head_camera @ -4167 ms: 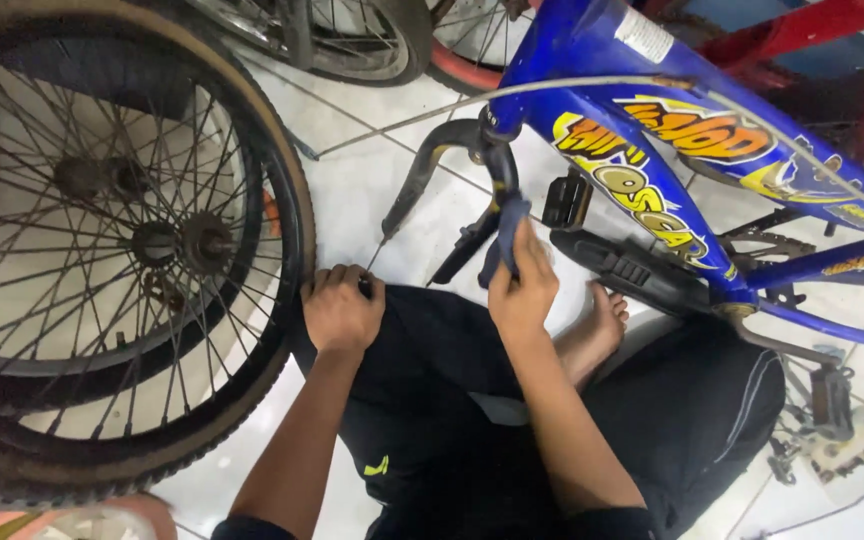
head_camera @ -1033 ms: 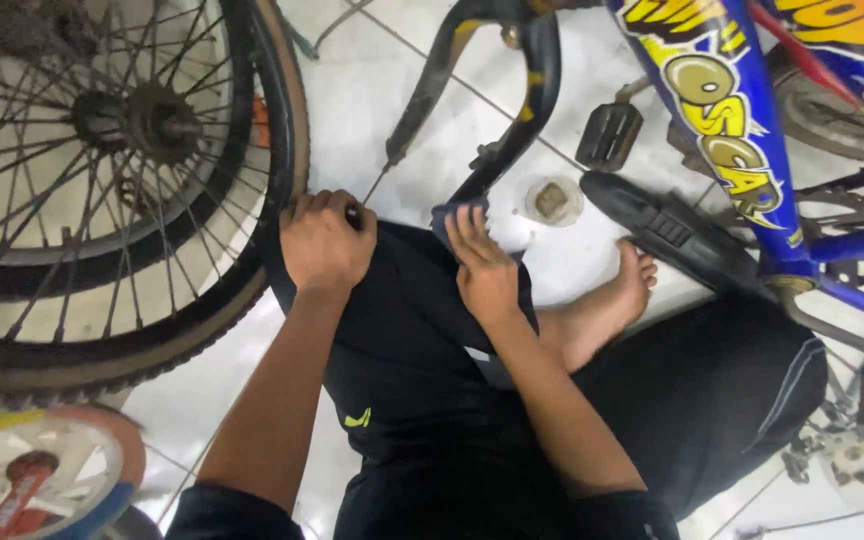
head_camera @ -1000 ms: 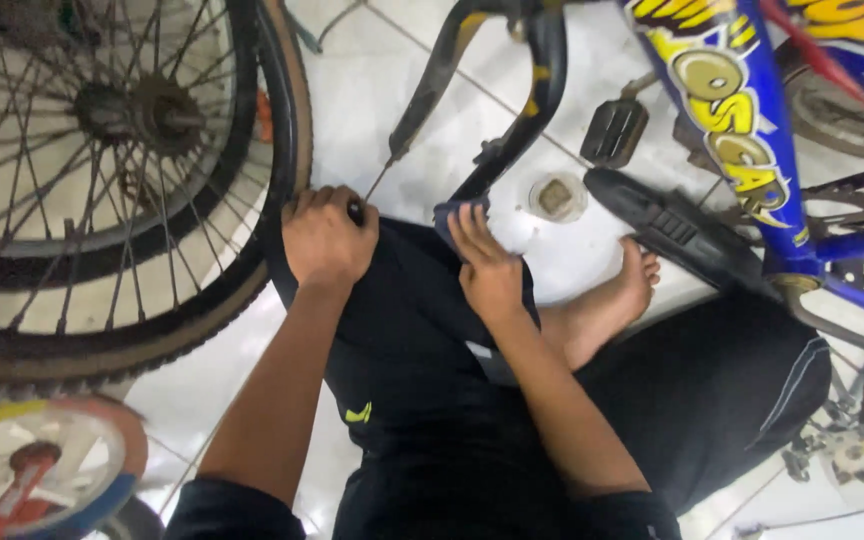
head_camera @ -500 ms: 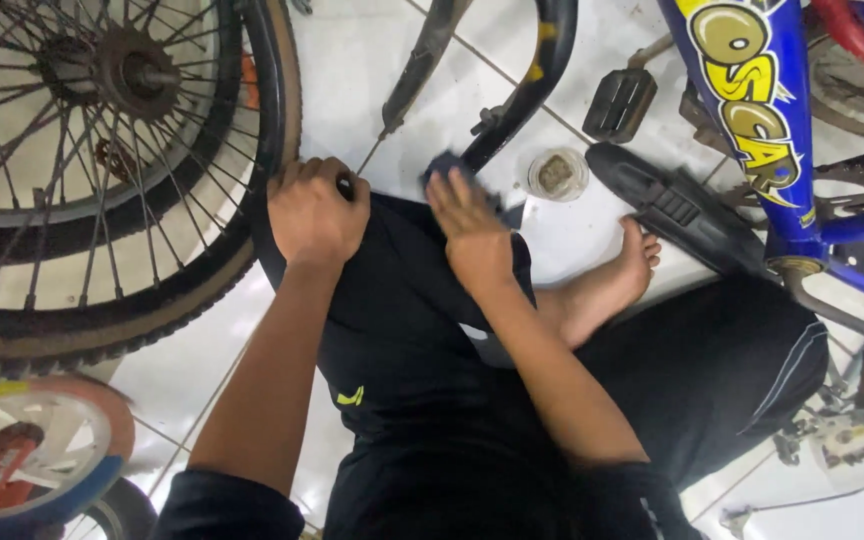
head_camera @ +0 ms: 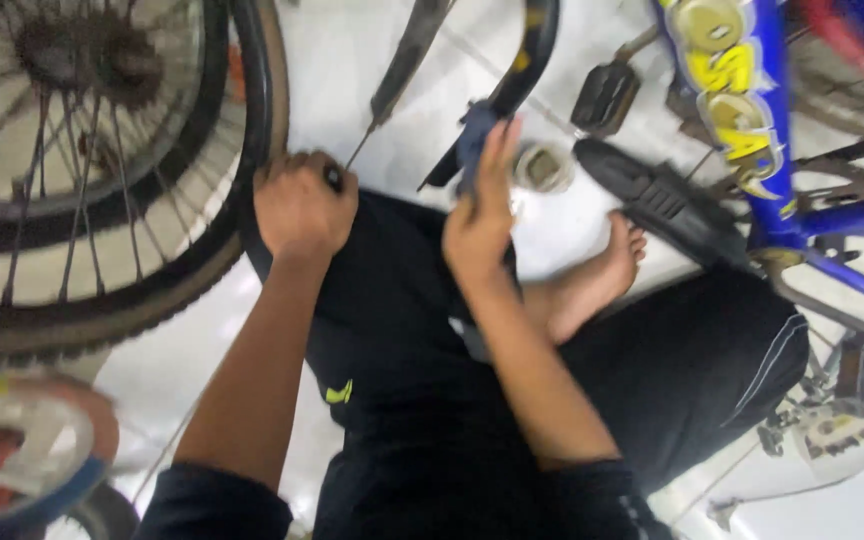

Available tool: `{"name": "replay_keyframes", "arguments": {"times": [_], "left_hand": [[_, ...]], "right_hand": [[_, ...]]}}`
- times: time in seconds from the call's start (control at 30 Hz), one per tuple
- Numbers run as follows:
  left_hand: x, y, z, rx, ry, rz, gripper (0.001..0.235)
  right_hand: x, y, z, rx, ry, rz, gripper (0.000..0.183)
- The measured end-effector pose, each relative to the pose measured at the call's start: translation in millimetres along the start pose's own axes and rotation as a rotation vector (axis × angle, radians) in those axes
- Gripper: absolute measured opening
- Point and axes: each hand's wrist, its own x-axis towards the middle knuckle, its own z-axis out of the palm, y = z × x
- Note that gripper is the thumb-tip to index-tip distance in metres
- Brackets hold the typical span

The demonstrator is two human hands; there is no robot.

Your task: The person sits on the floor and scrubs the blue bicycle frame and a detached black mudguard with a sponge. They then use a dark cloth to wipe the mudguard and the bicycle frame, cleaning off the dirt and grime.

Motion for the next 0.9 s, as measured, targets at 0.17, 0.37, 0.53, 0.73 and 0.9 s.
{"name": "replay_keyframes", "arguments": {"times": [0.17,0.37,0.53,0.73,0.9], "left_hand": [[-5.1,-6.4,6.8,-0.008,0.060,0.036,0.017],[-5.0,-0.9,3.1,0.014,0.021,-0.005,0.017],[-18.9,-6.3,2.5,-0.028,0.081,0.035,0.018],[-5.0,-1.0,6.3,0.036,-0.055,-0.037,0.021],[-6.8,0.2,4.5,0.023,-0.080,-0.057,0.023]], "right_hand": [[-48.2,27.7,0.4,-0.081,-0.143,0.030,0.056],[-18.4,2.9,-33.3,0.096,-0.052,0.327,0.044],[28.8,-2.7,-26.7,0.185,0.231,0.289,0.044],[-18.8,29.7,6.0,0.028,0.191,0.241,0.043],[-52.8,44.2,-7.7,-0.030,-0.316,0.504,0.043]]}}
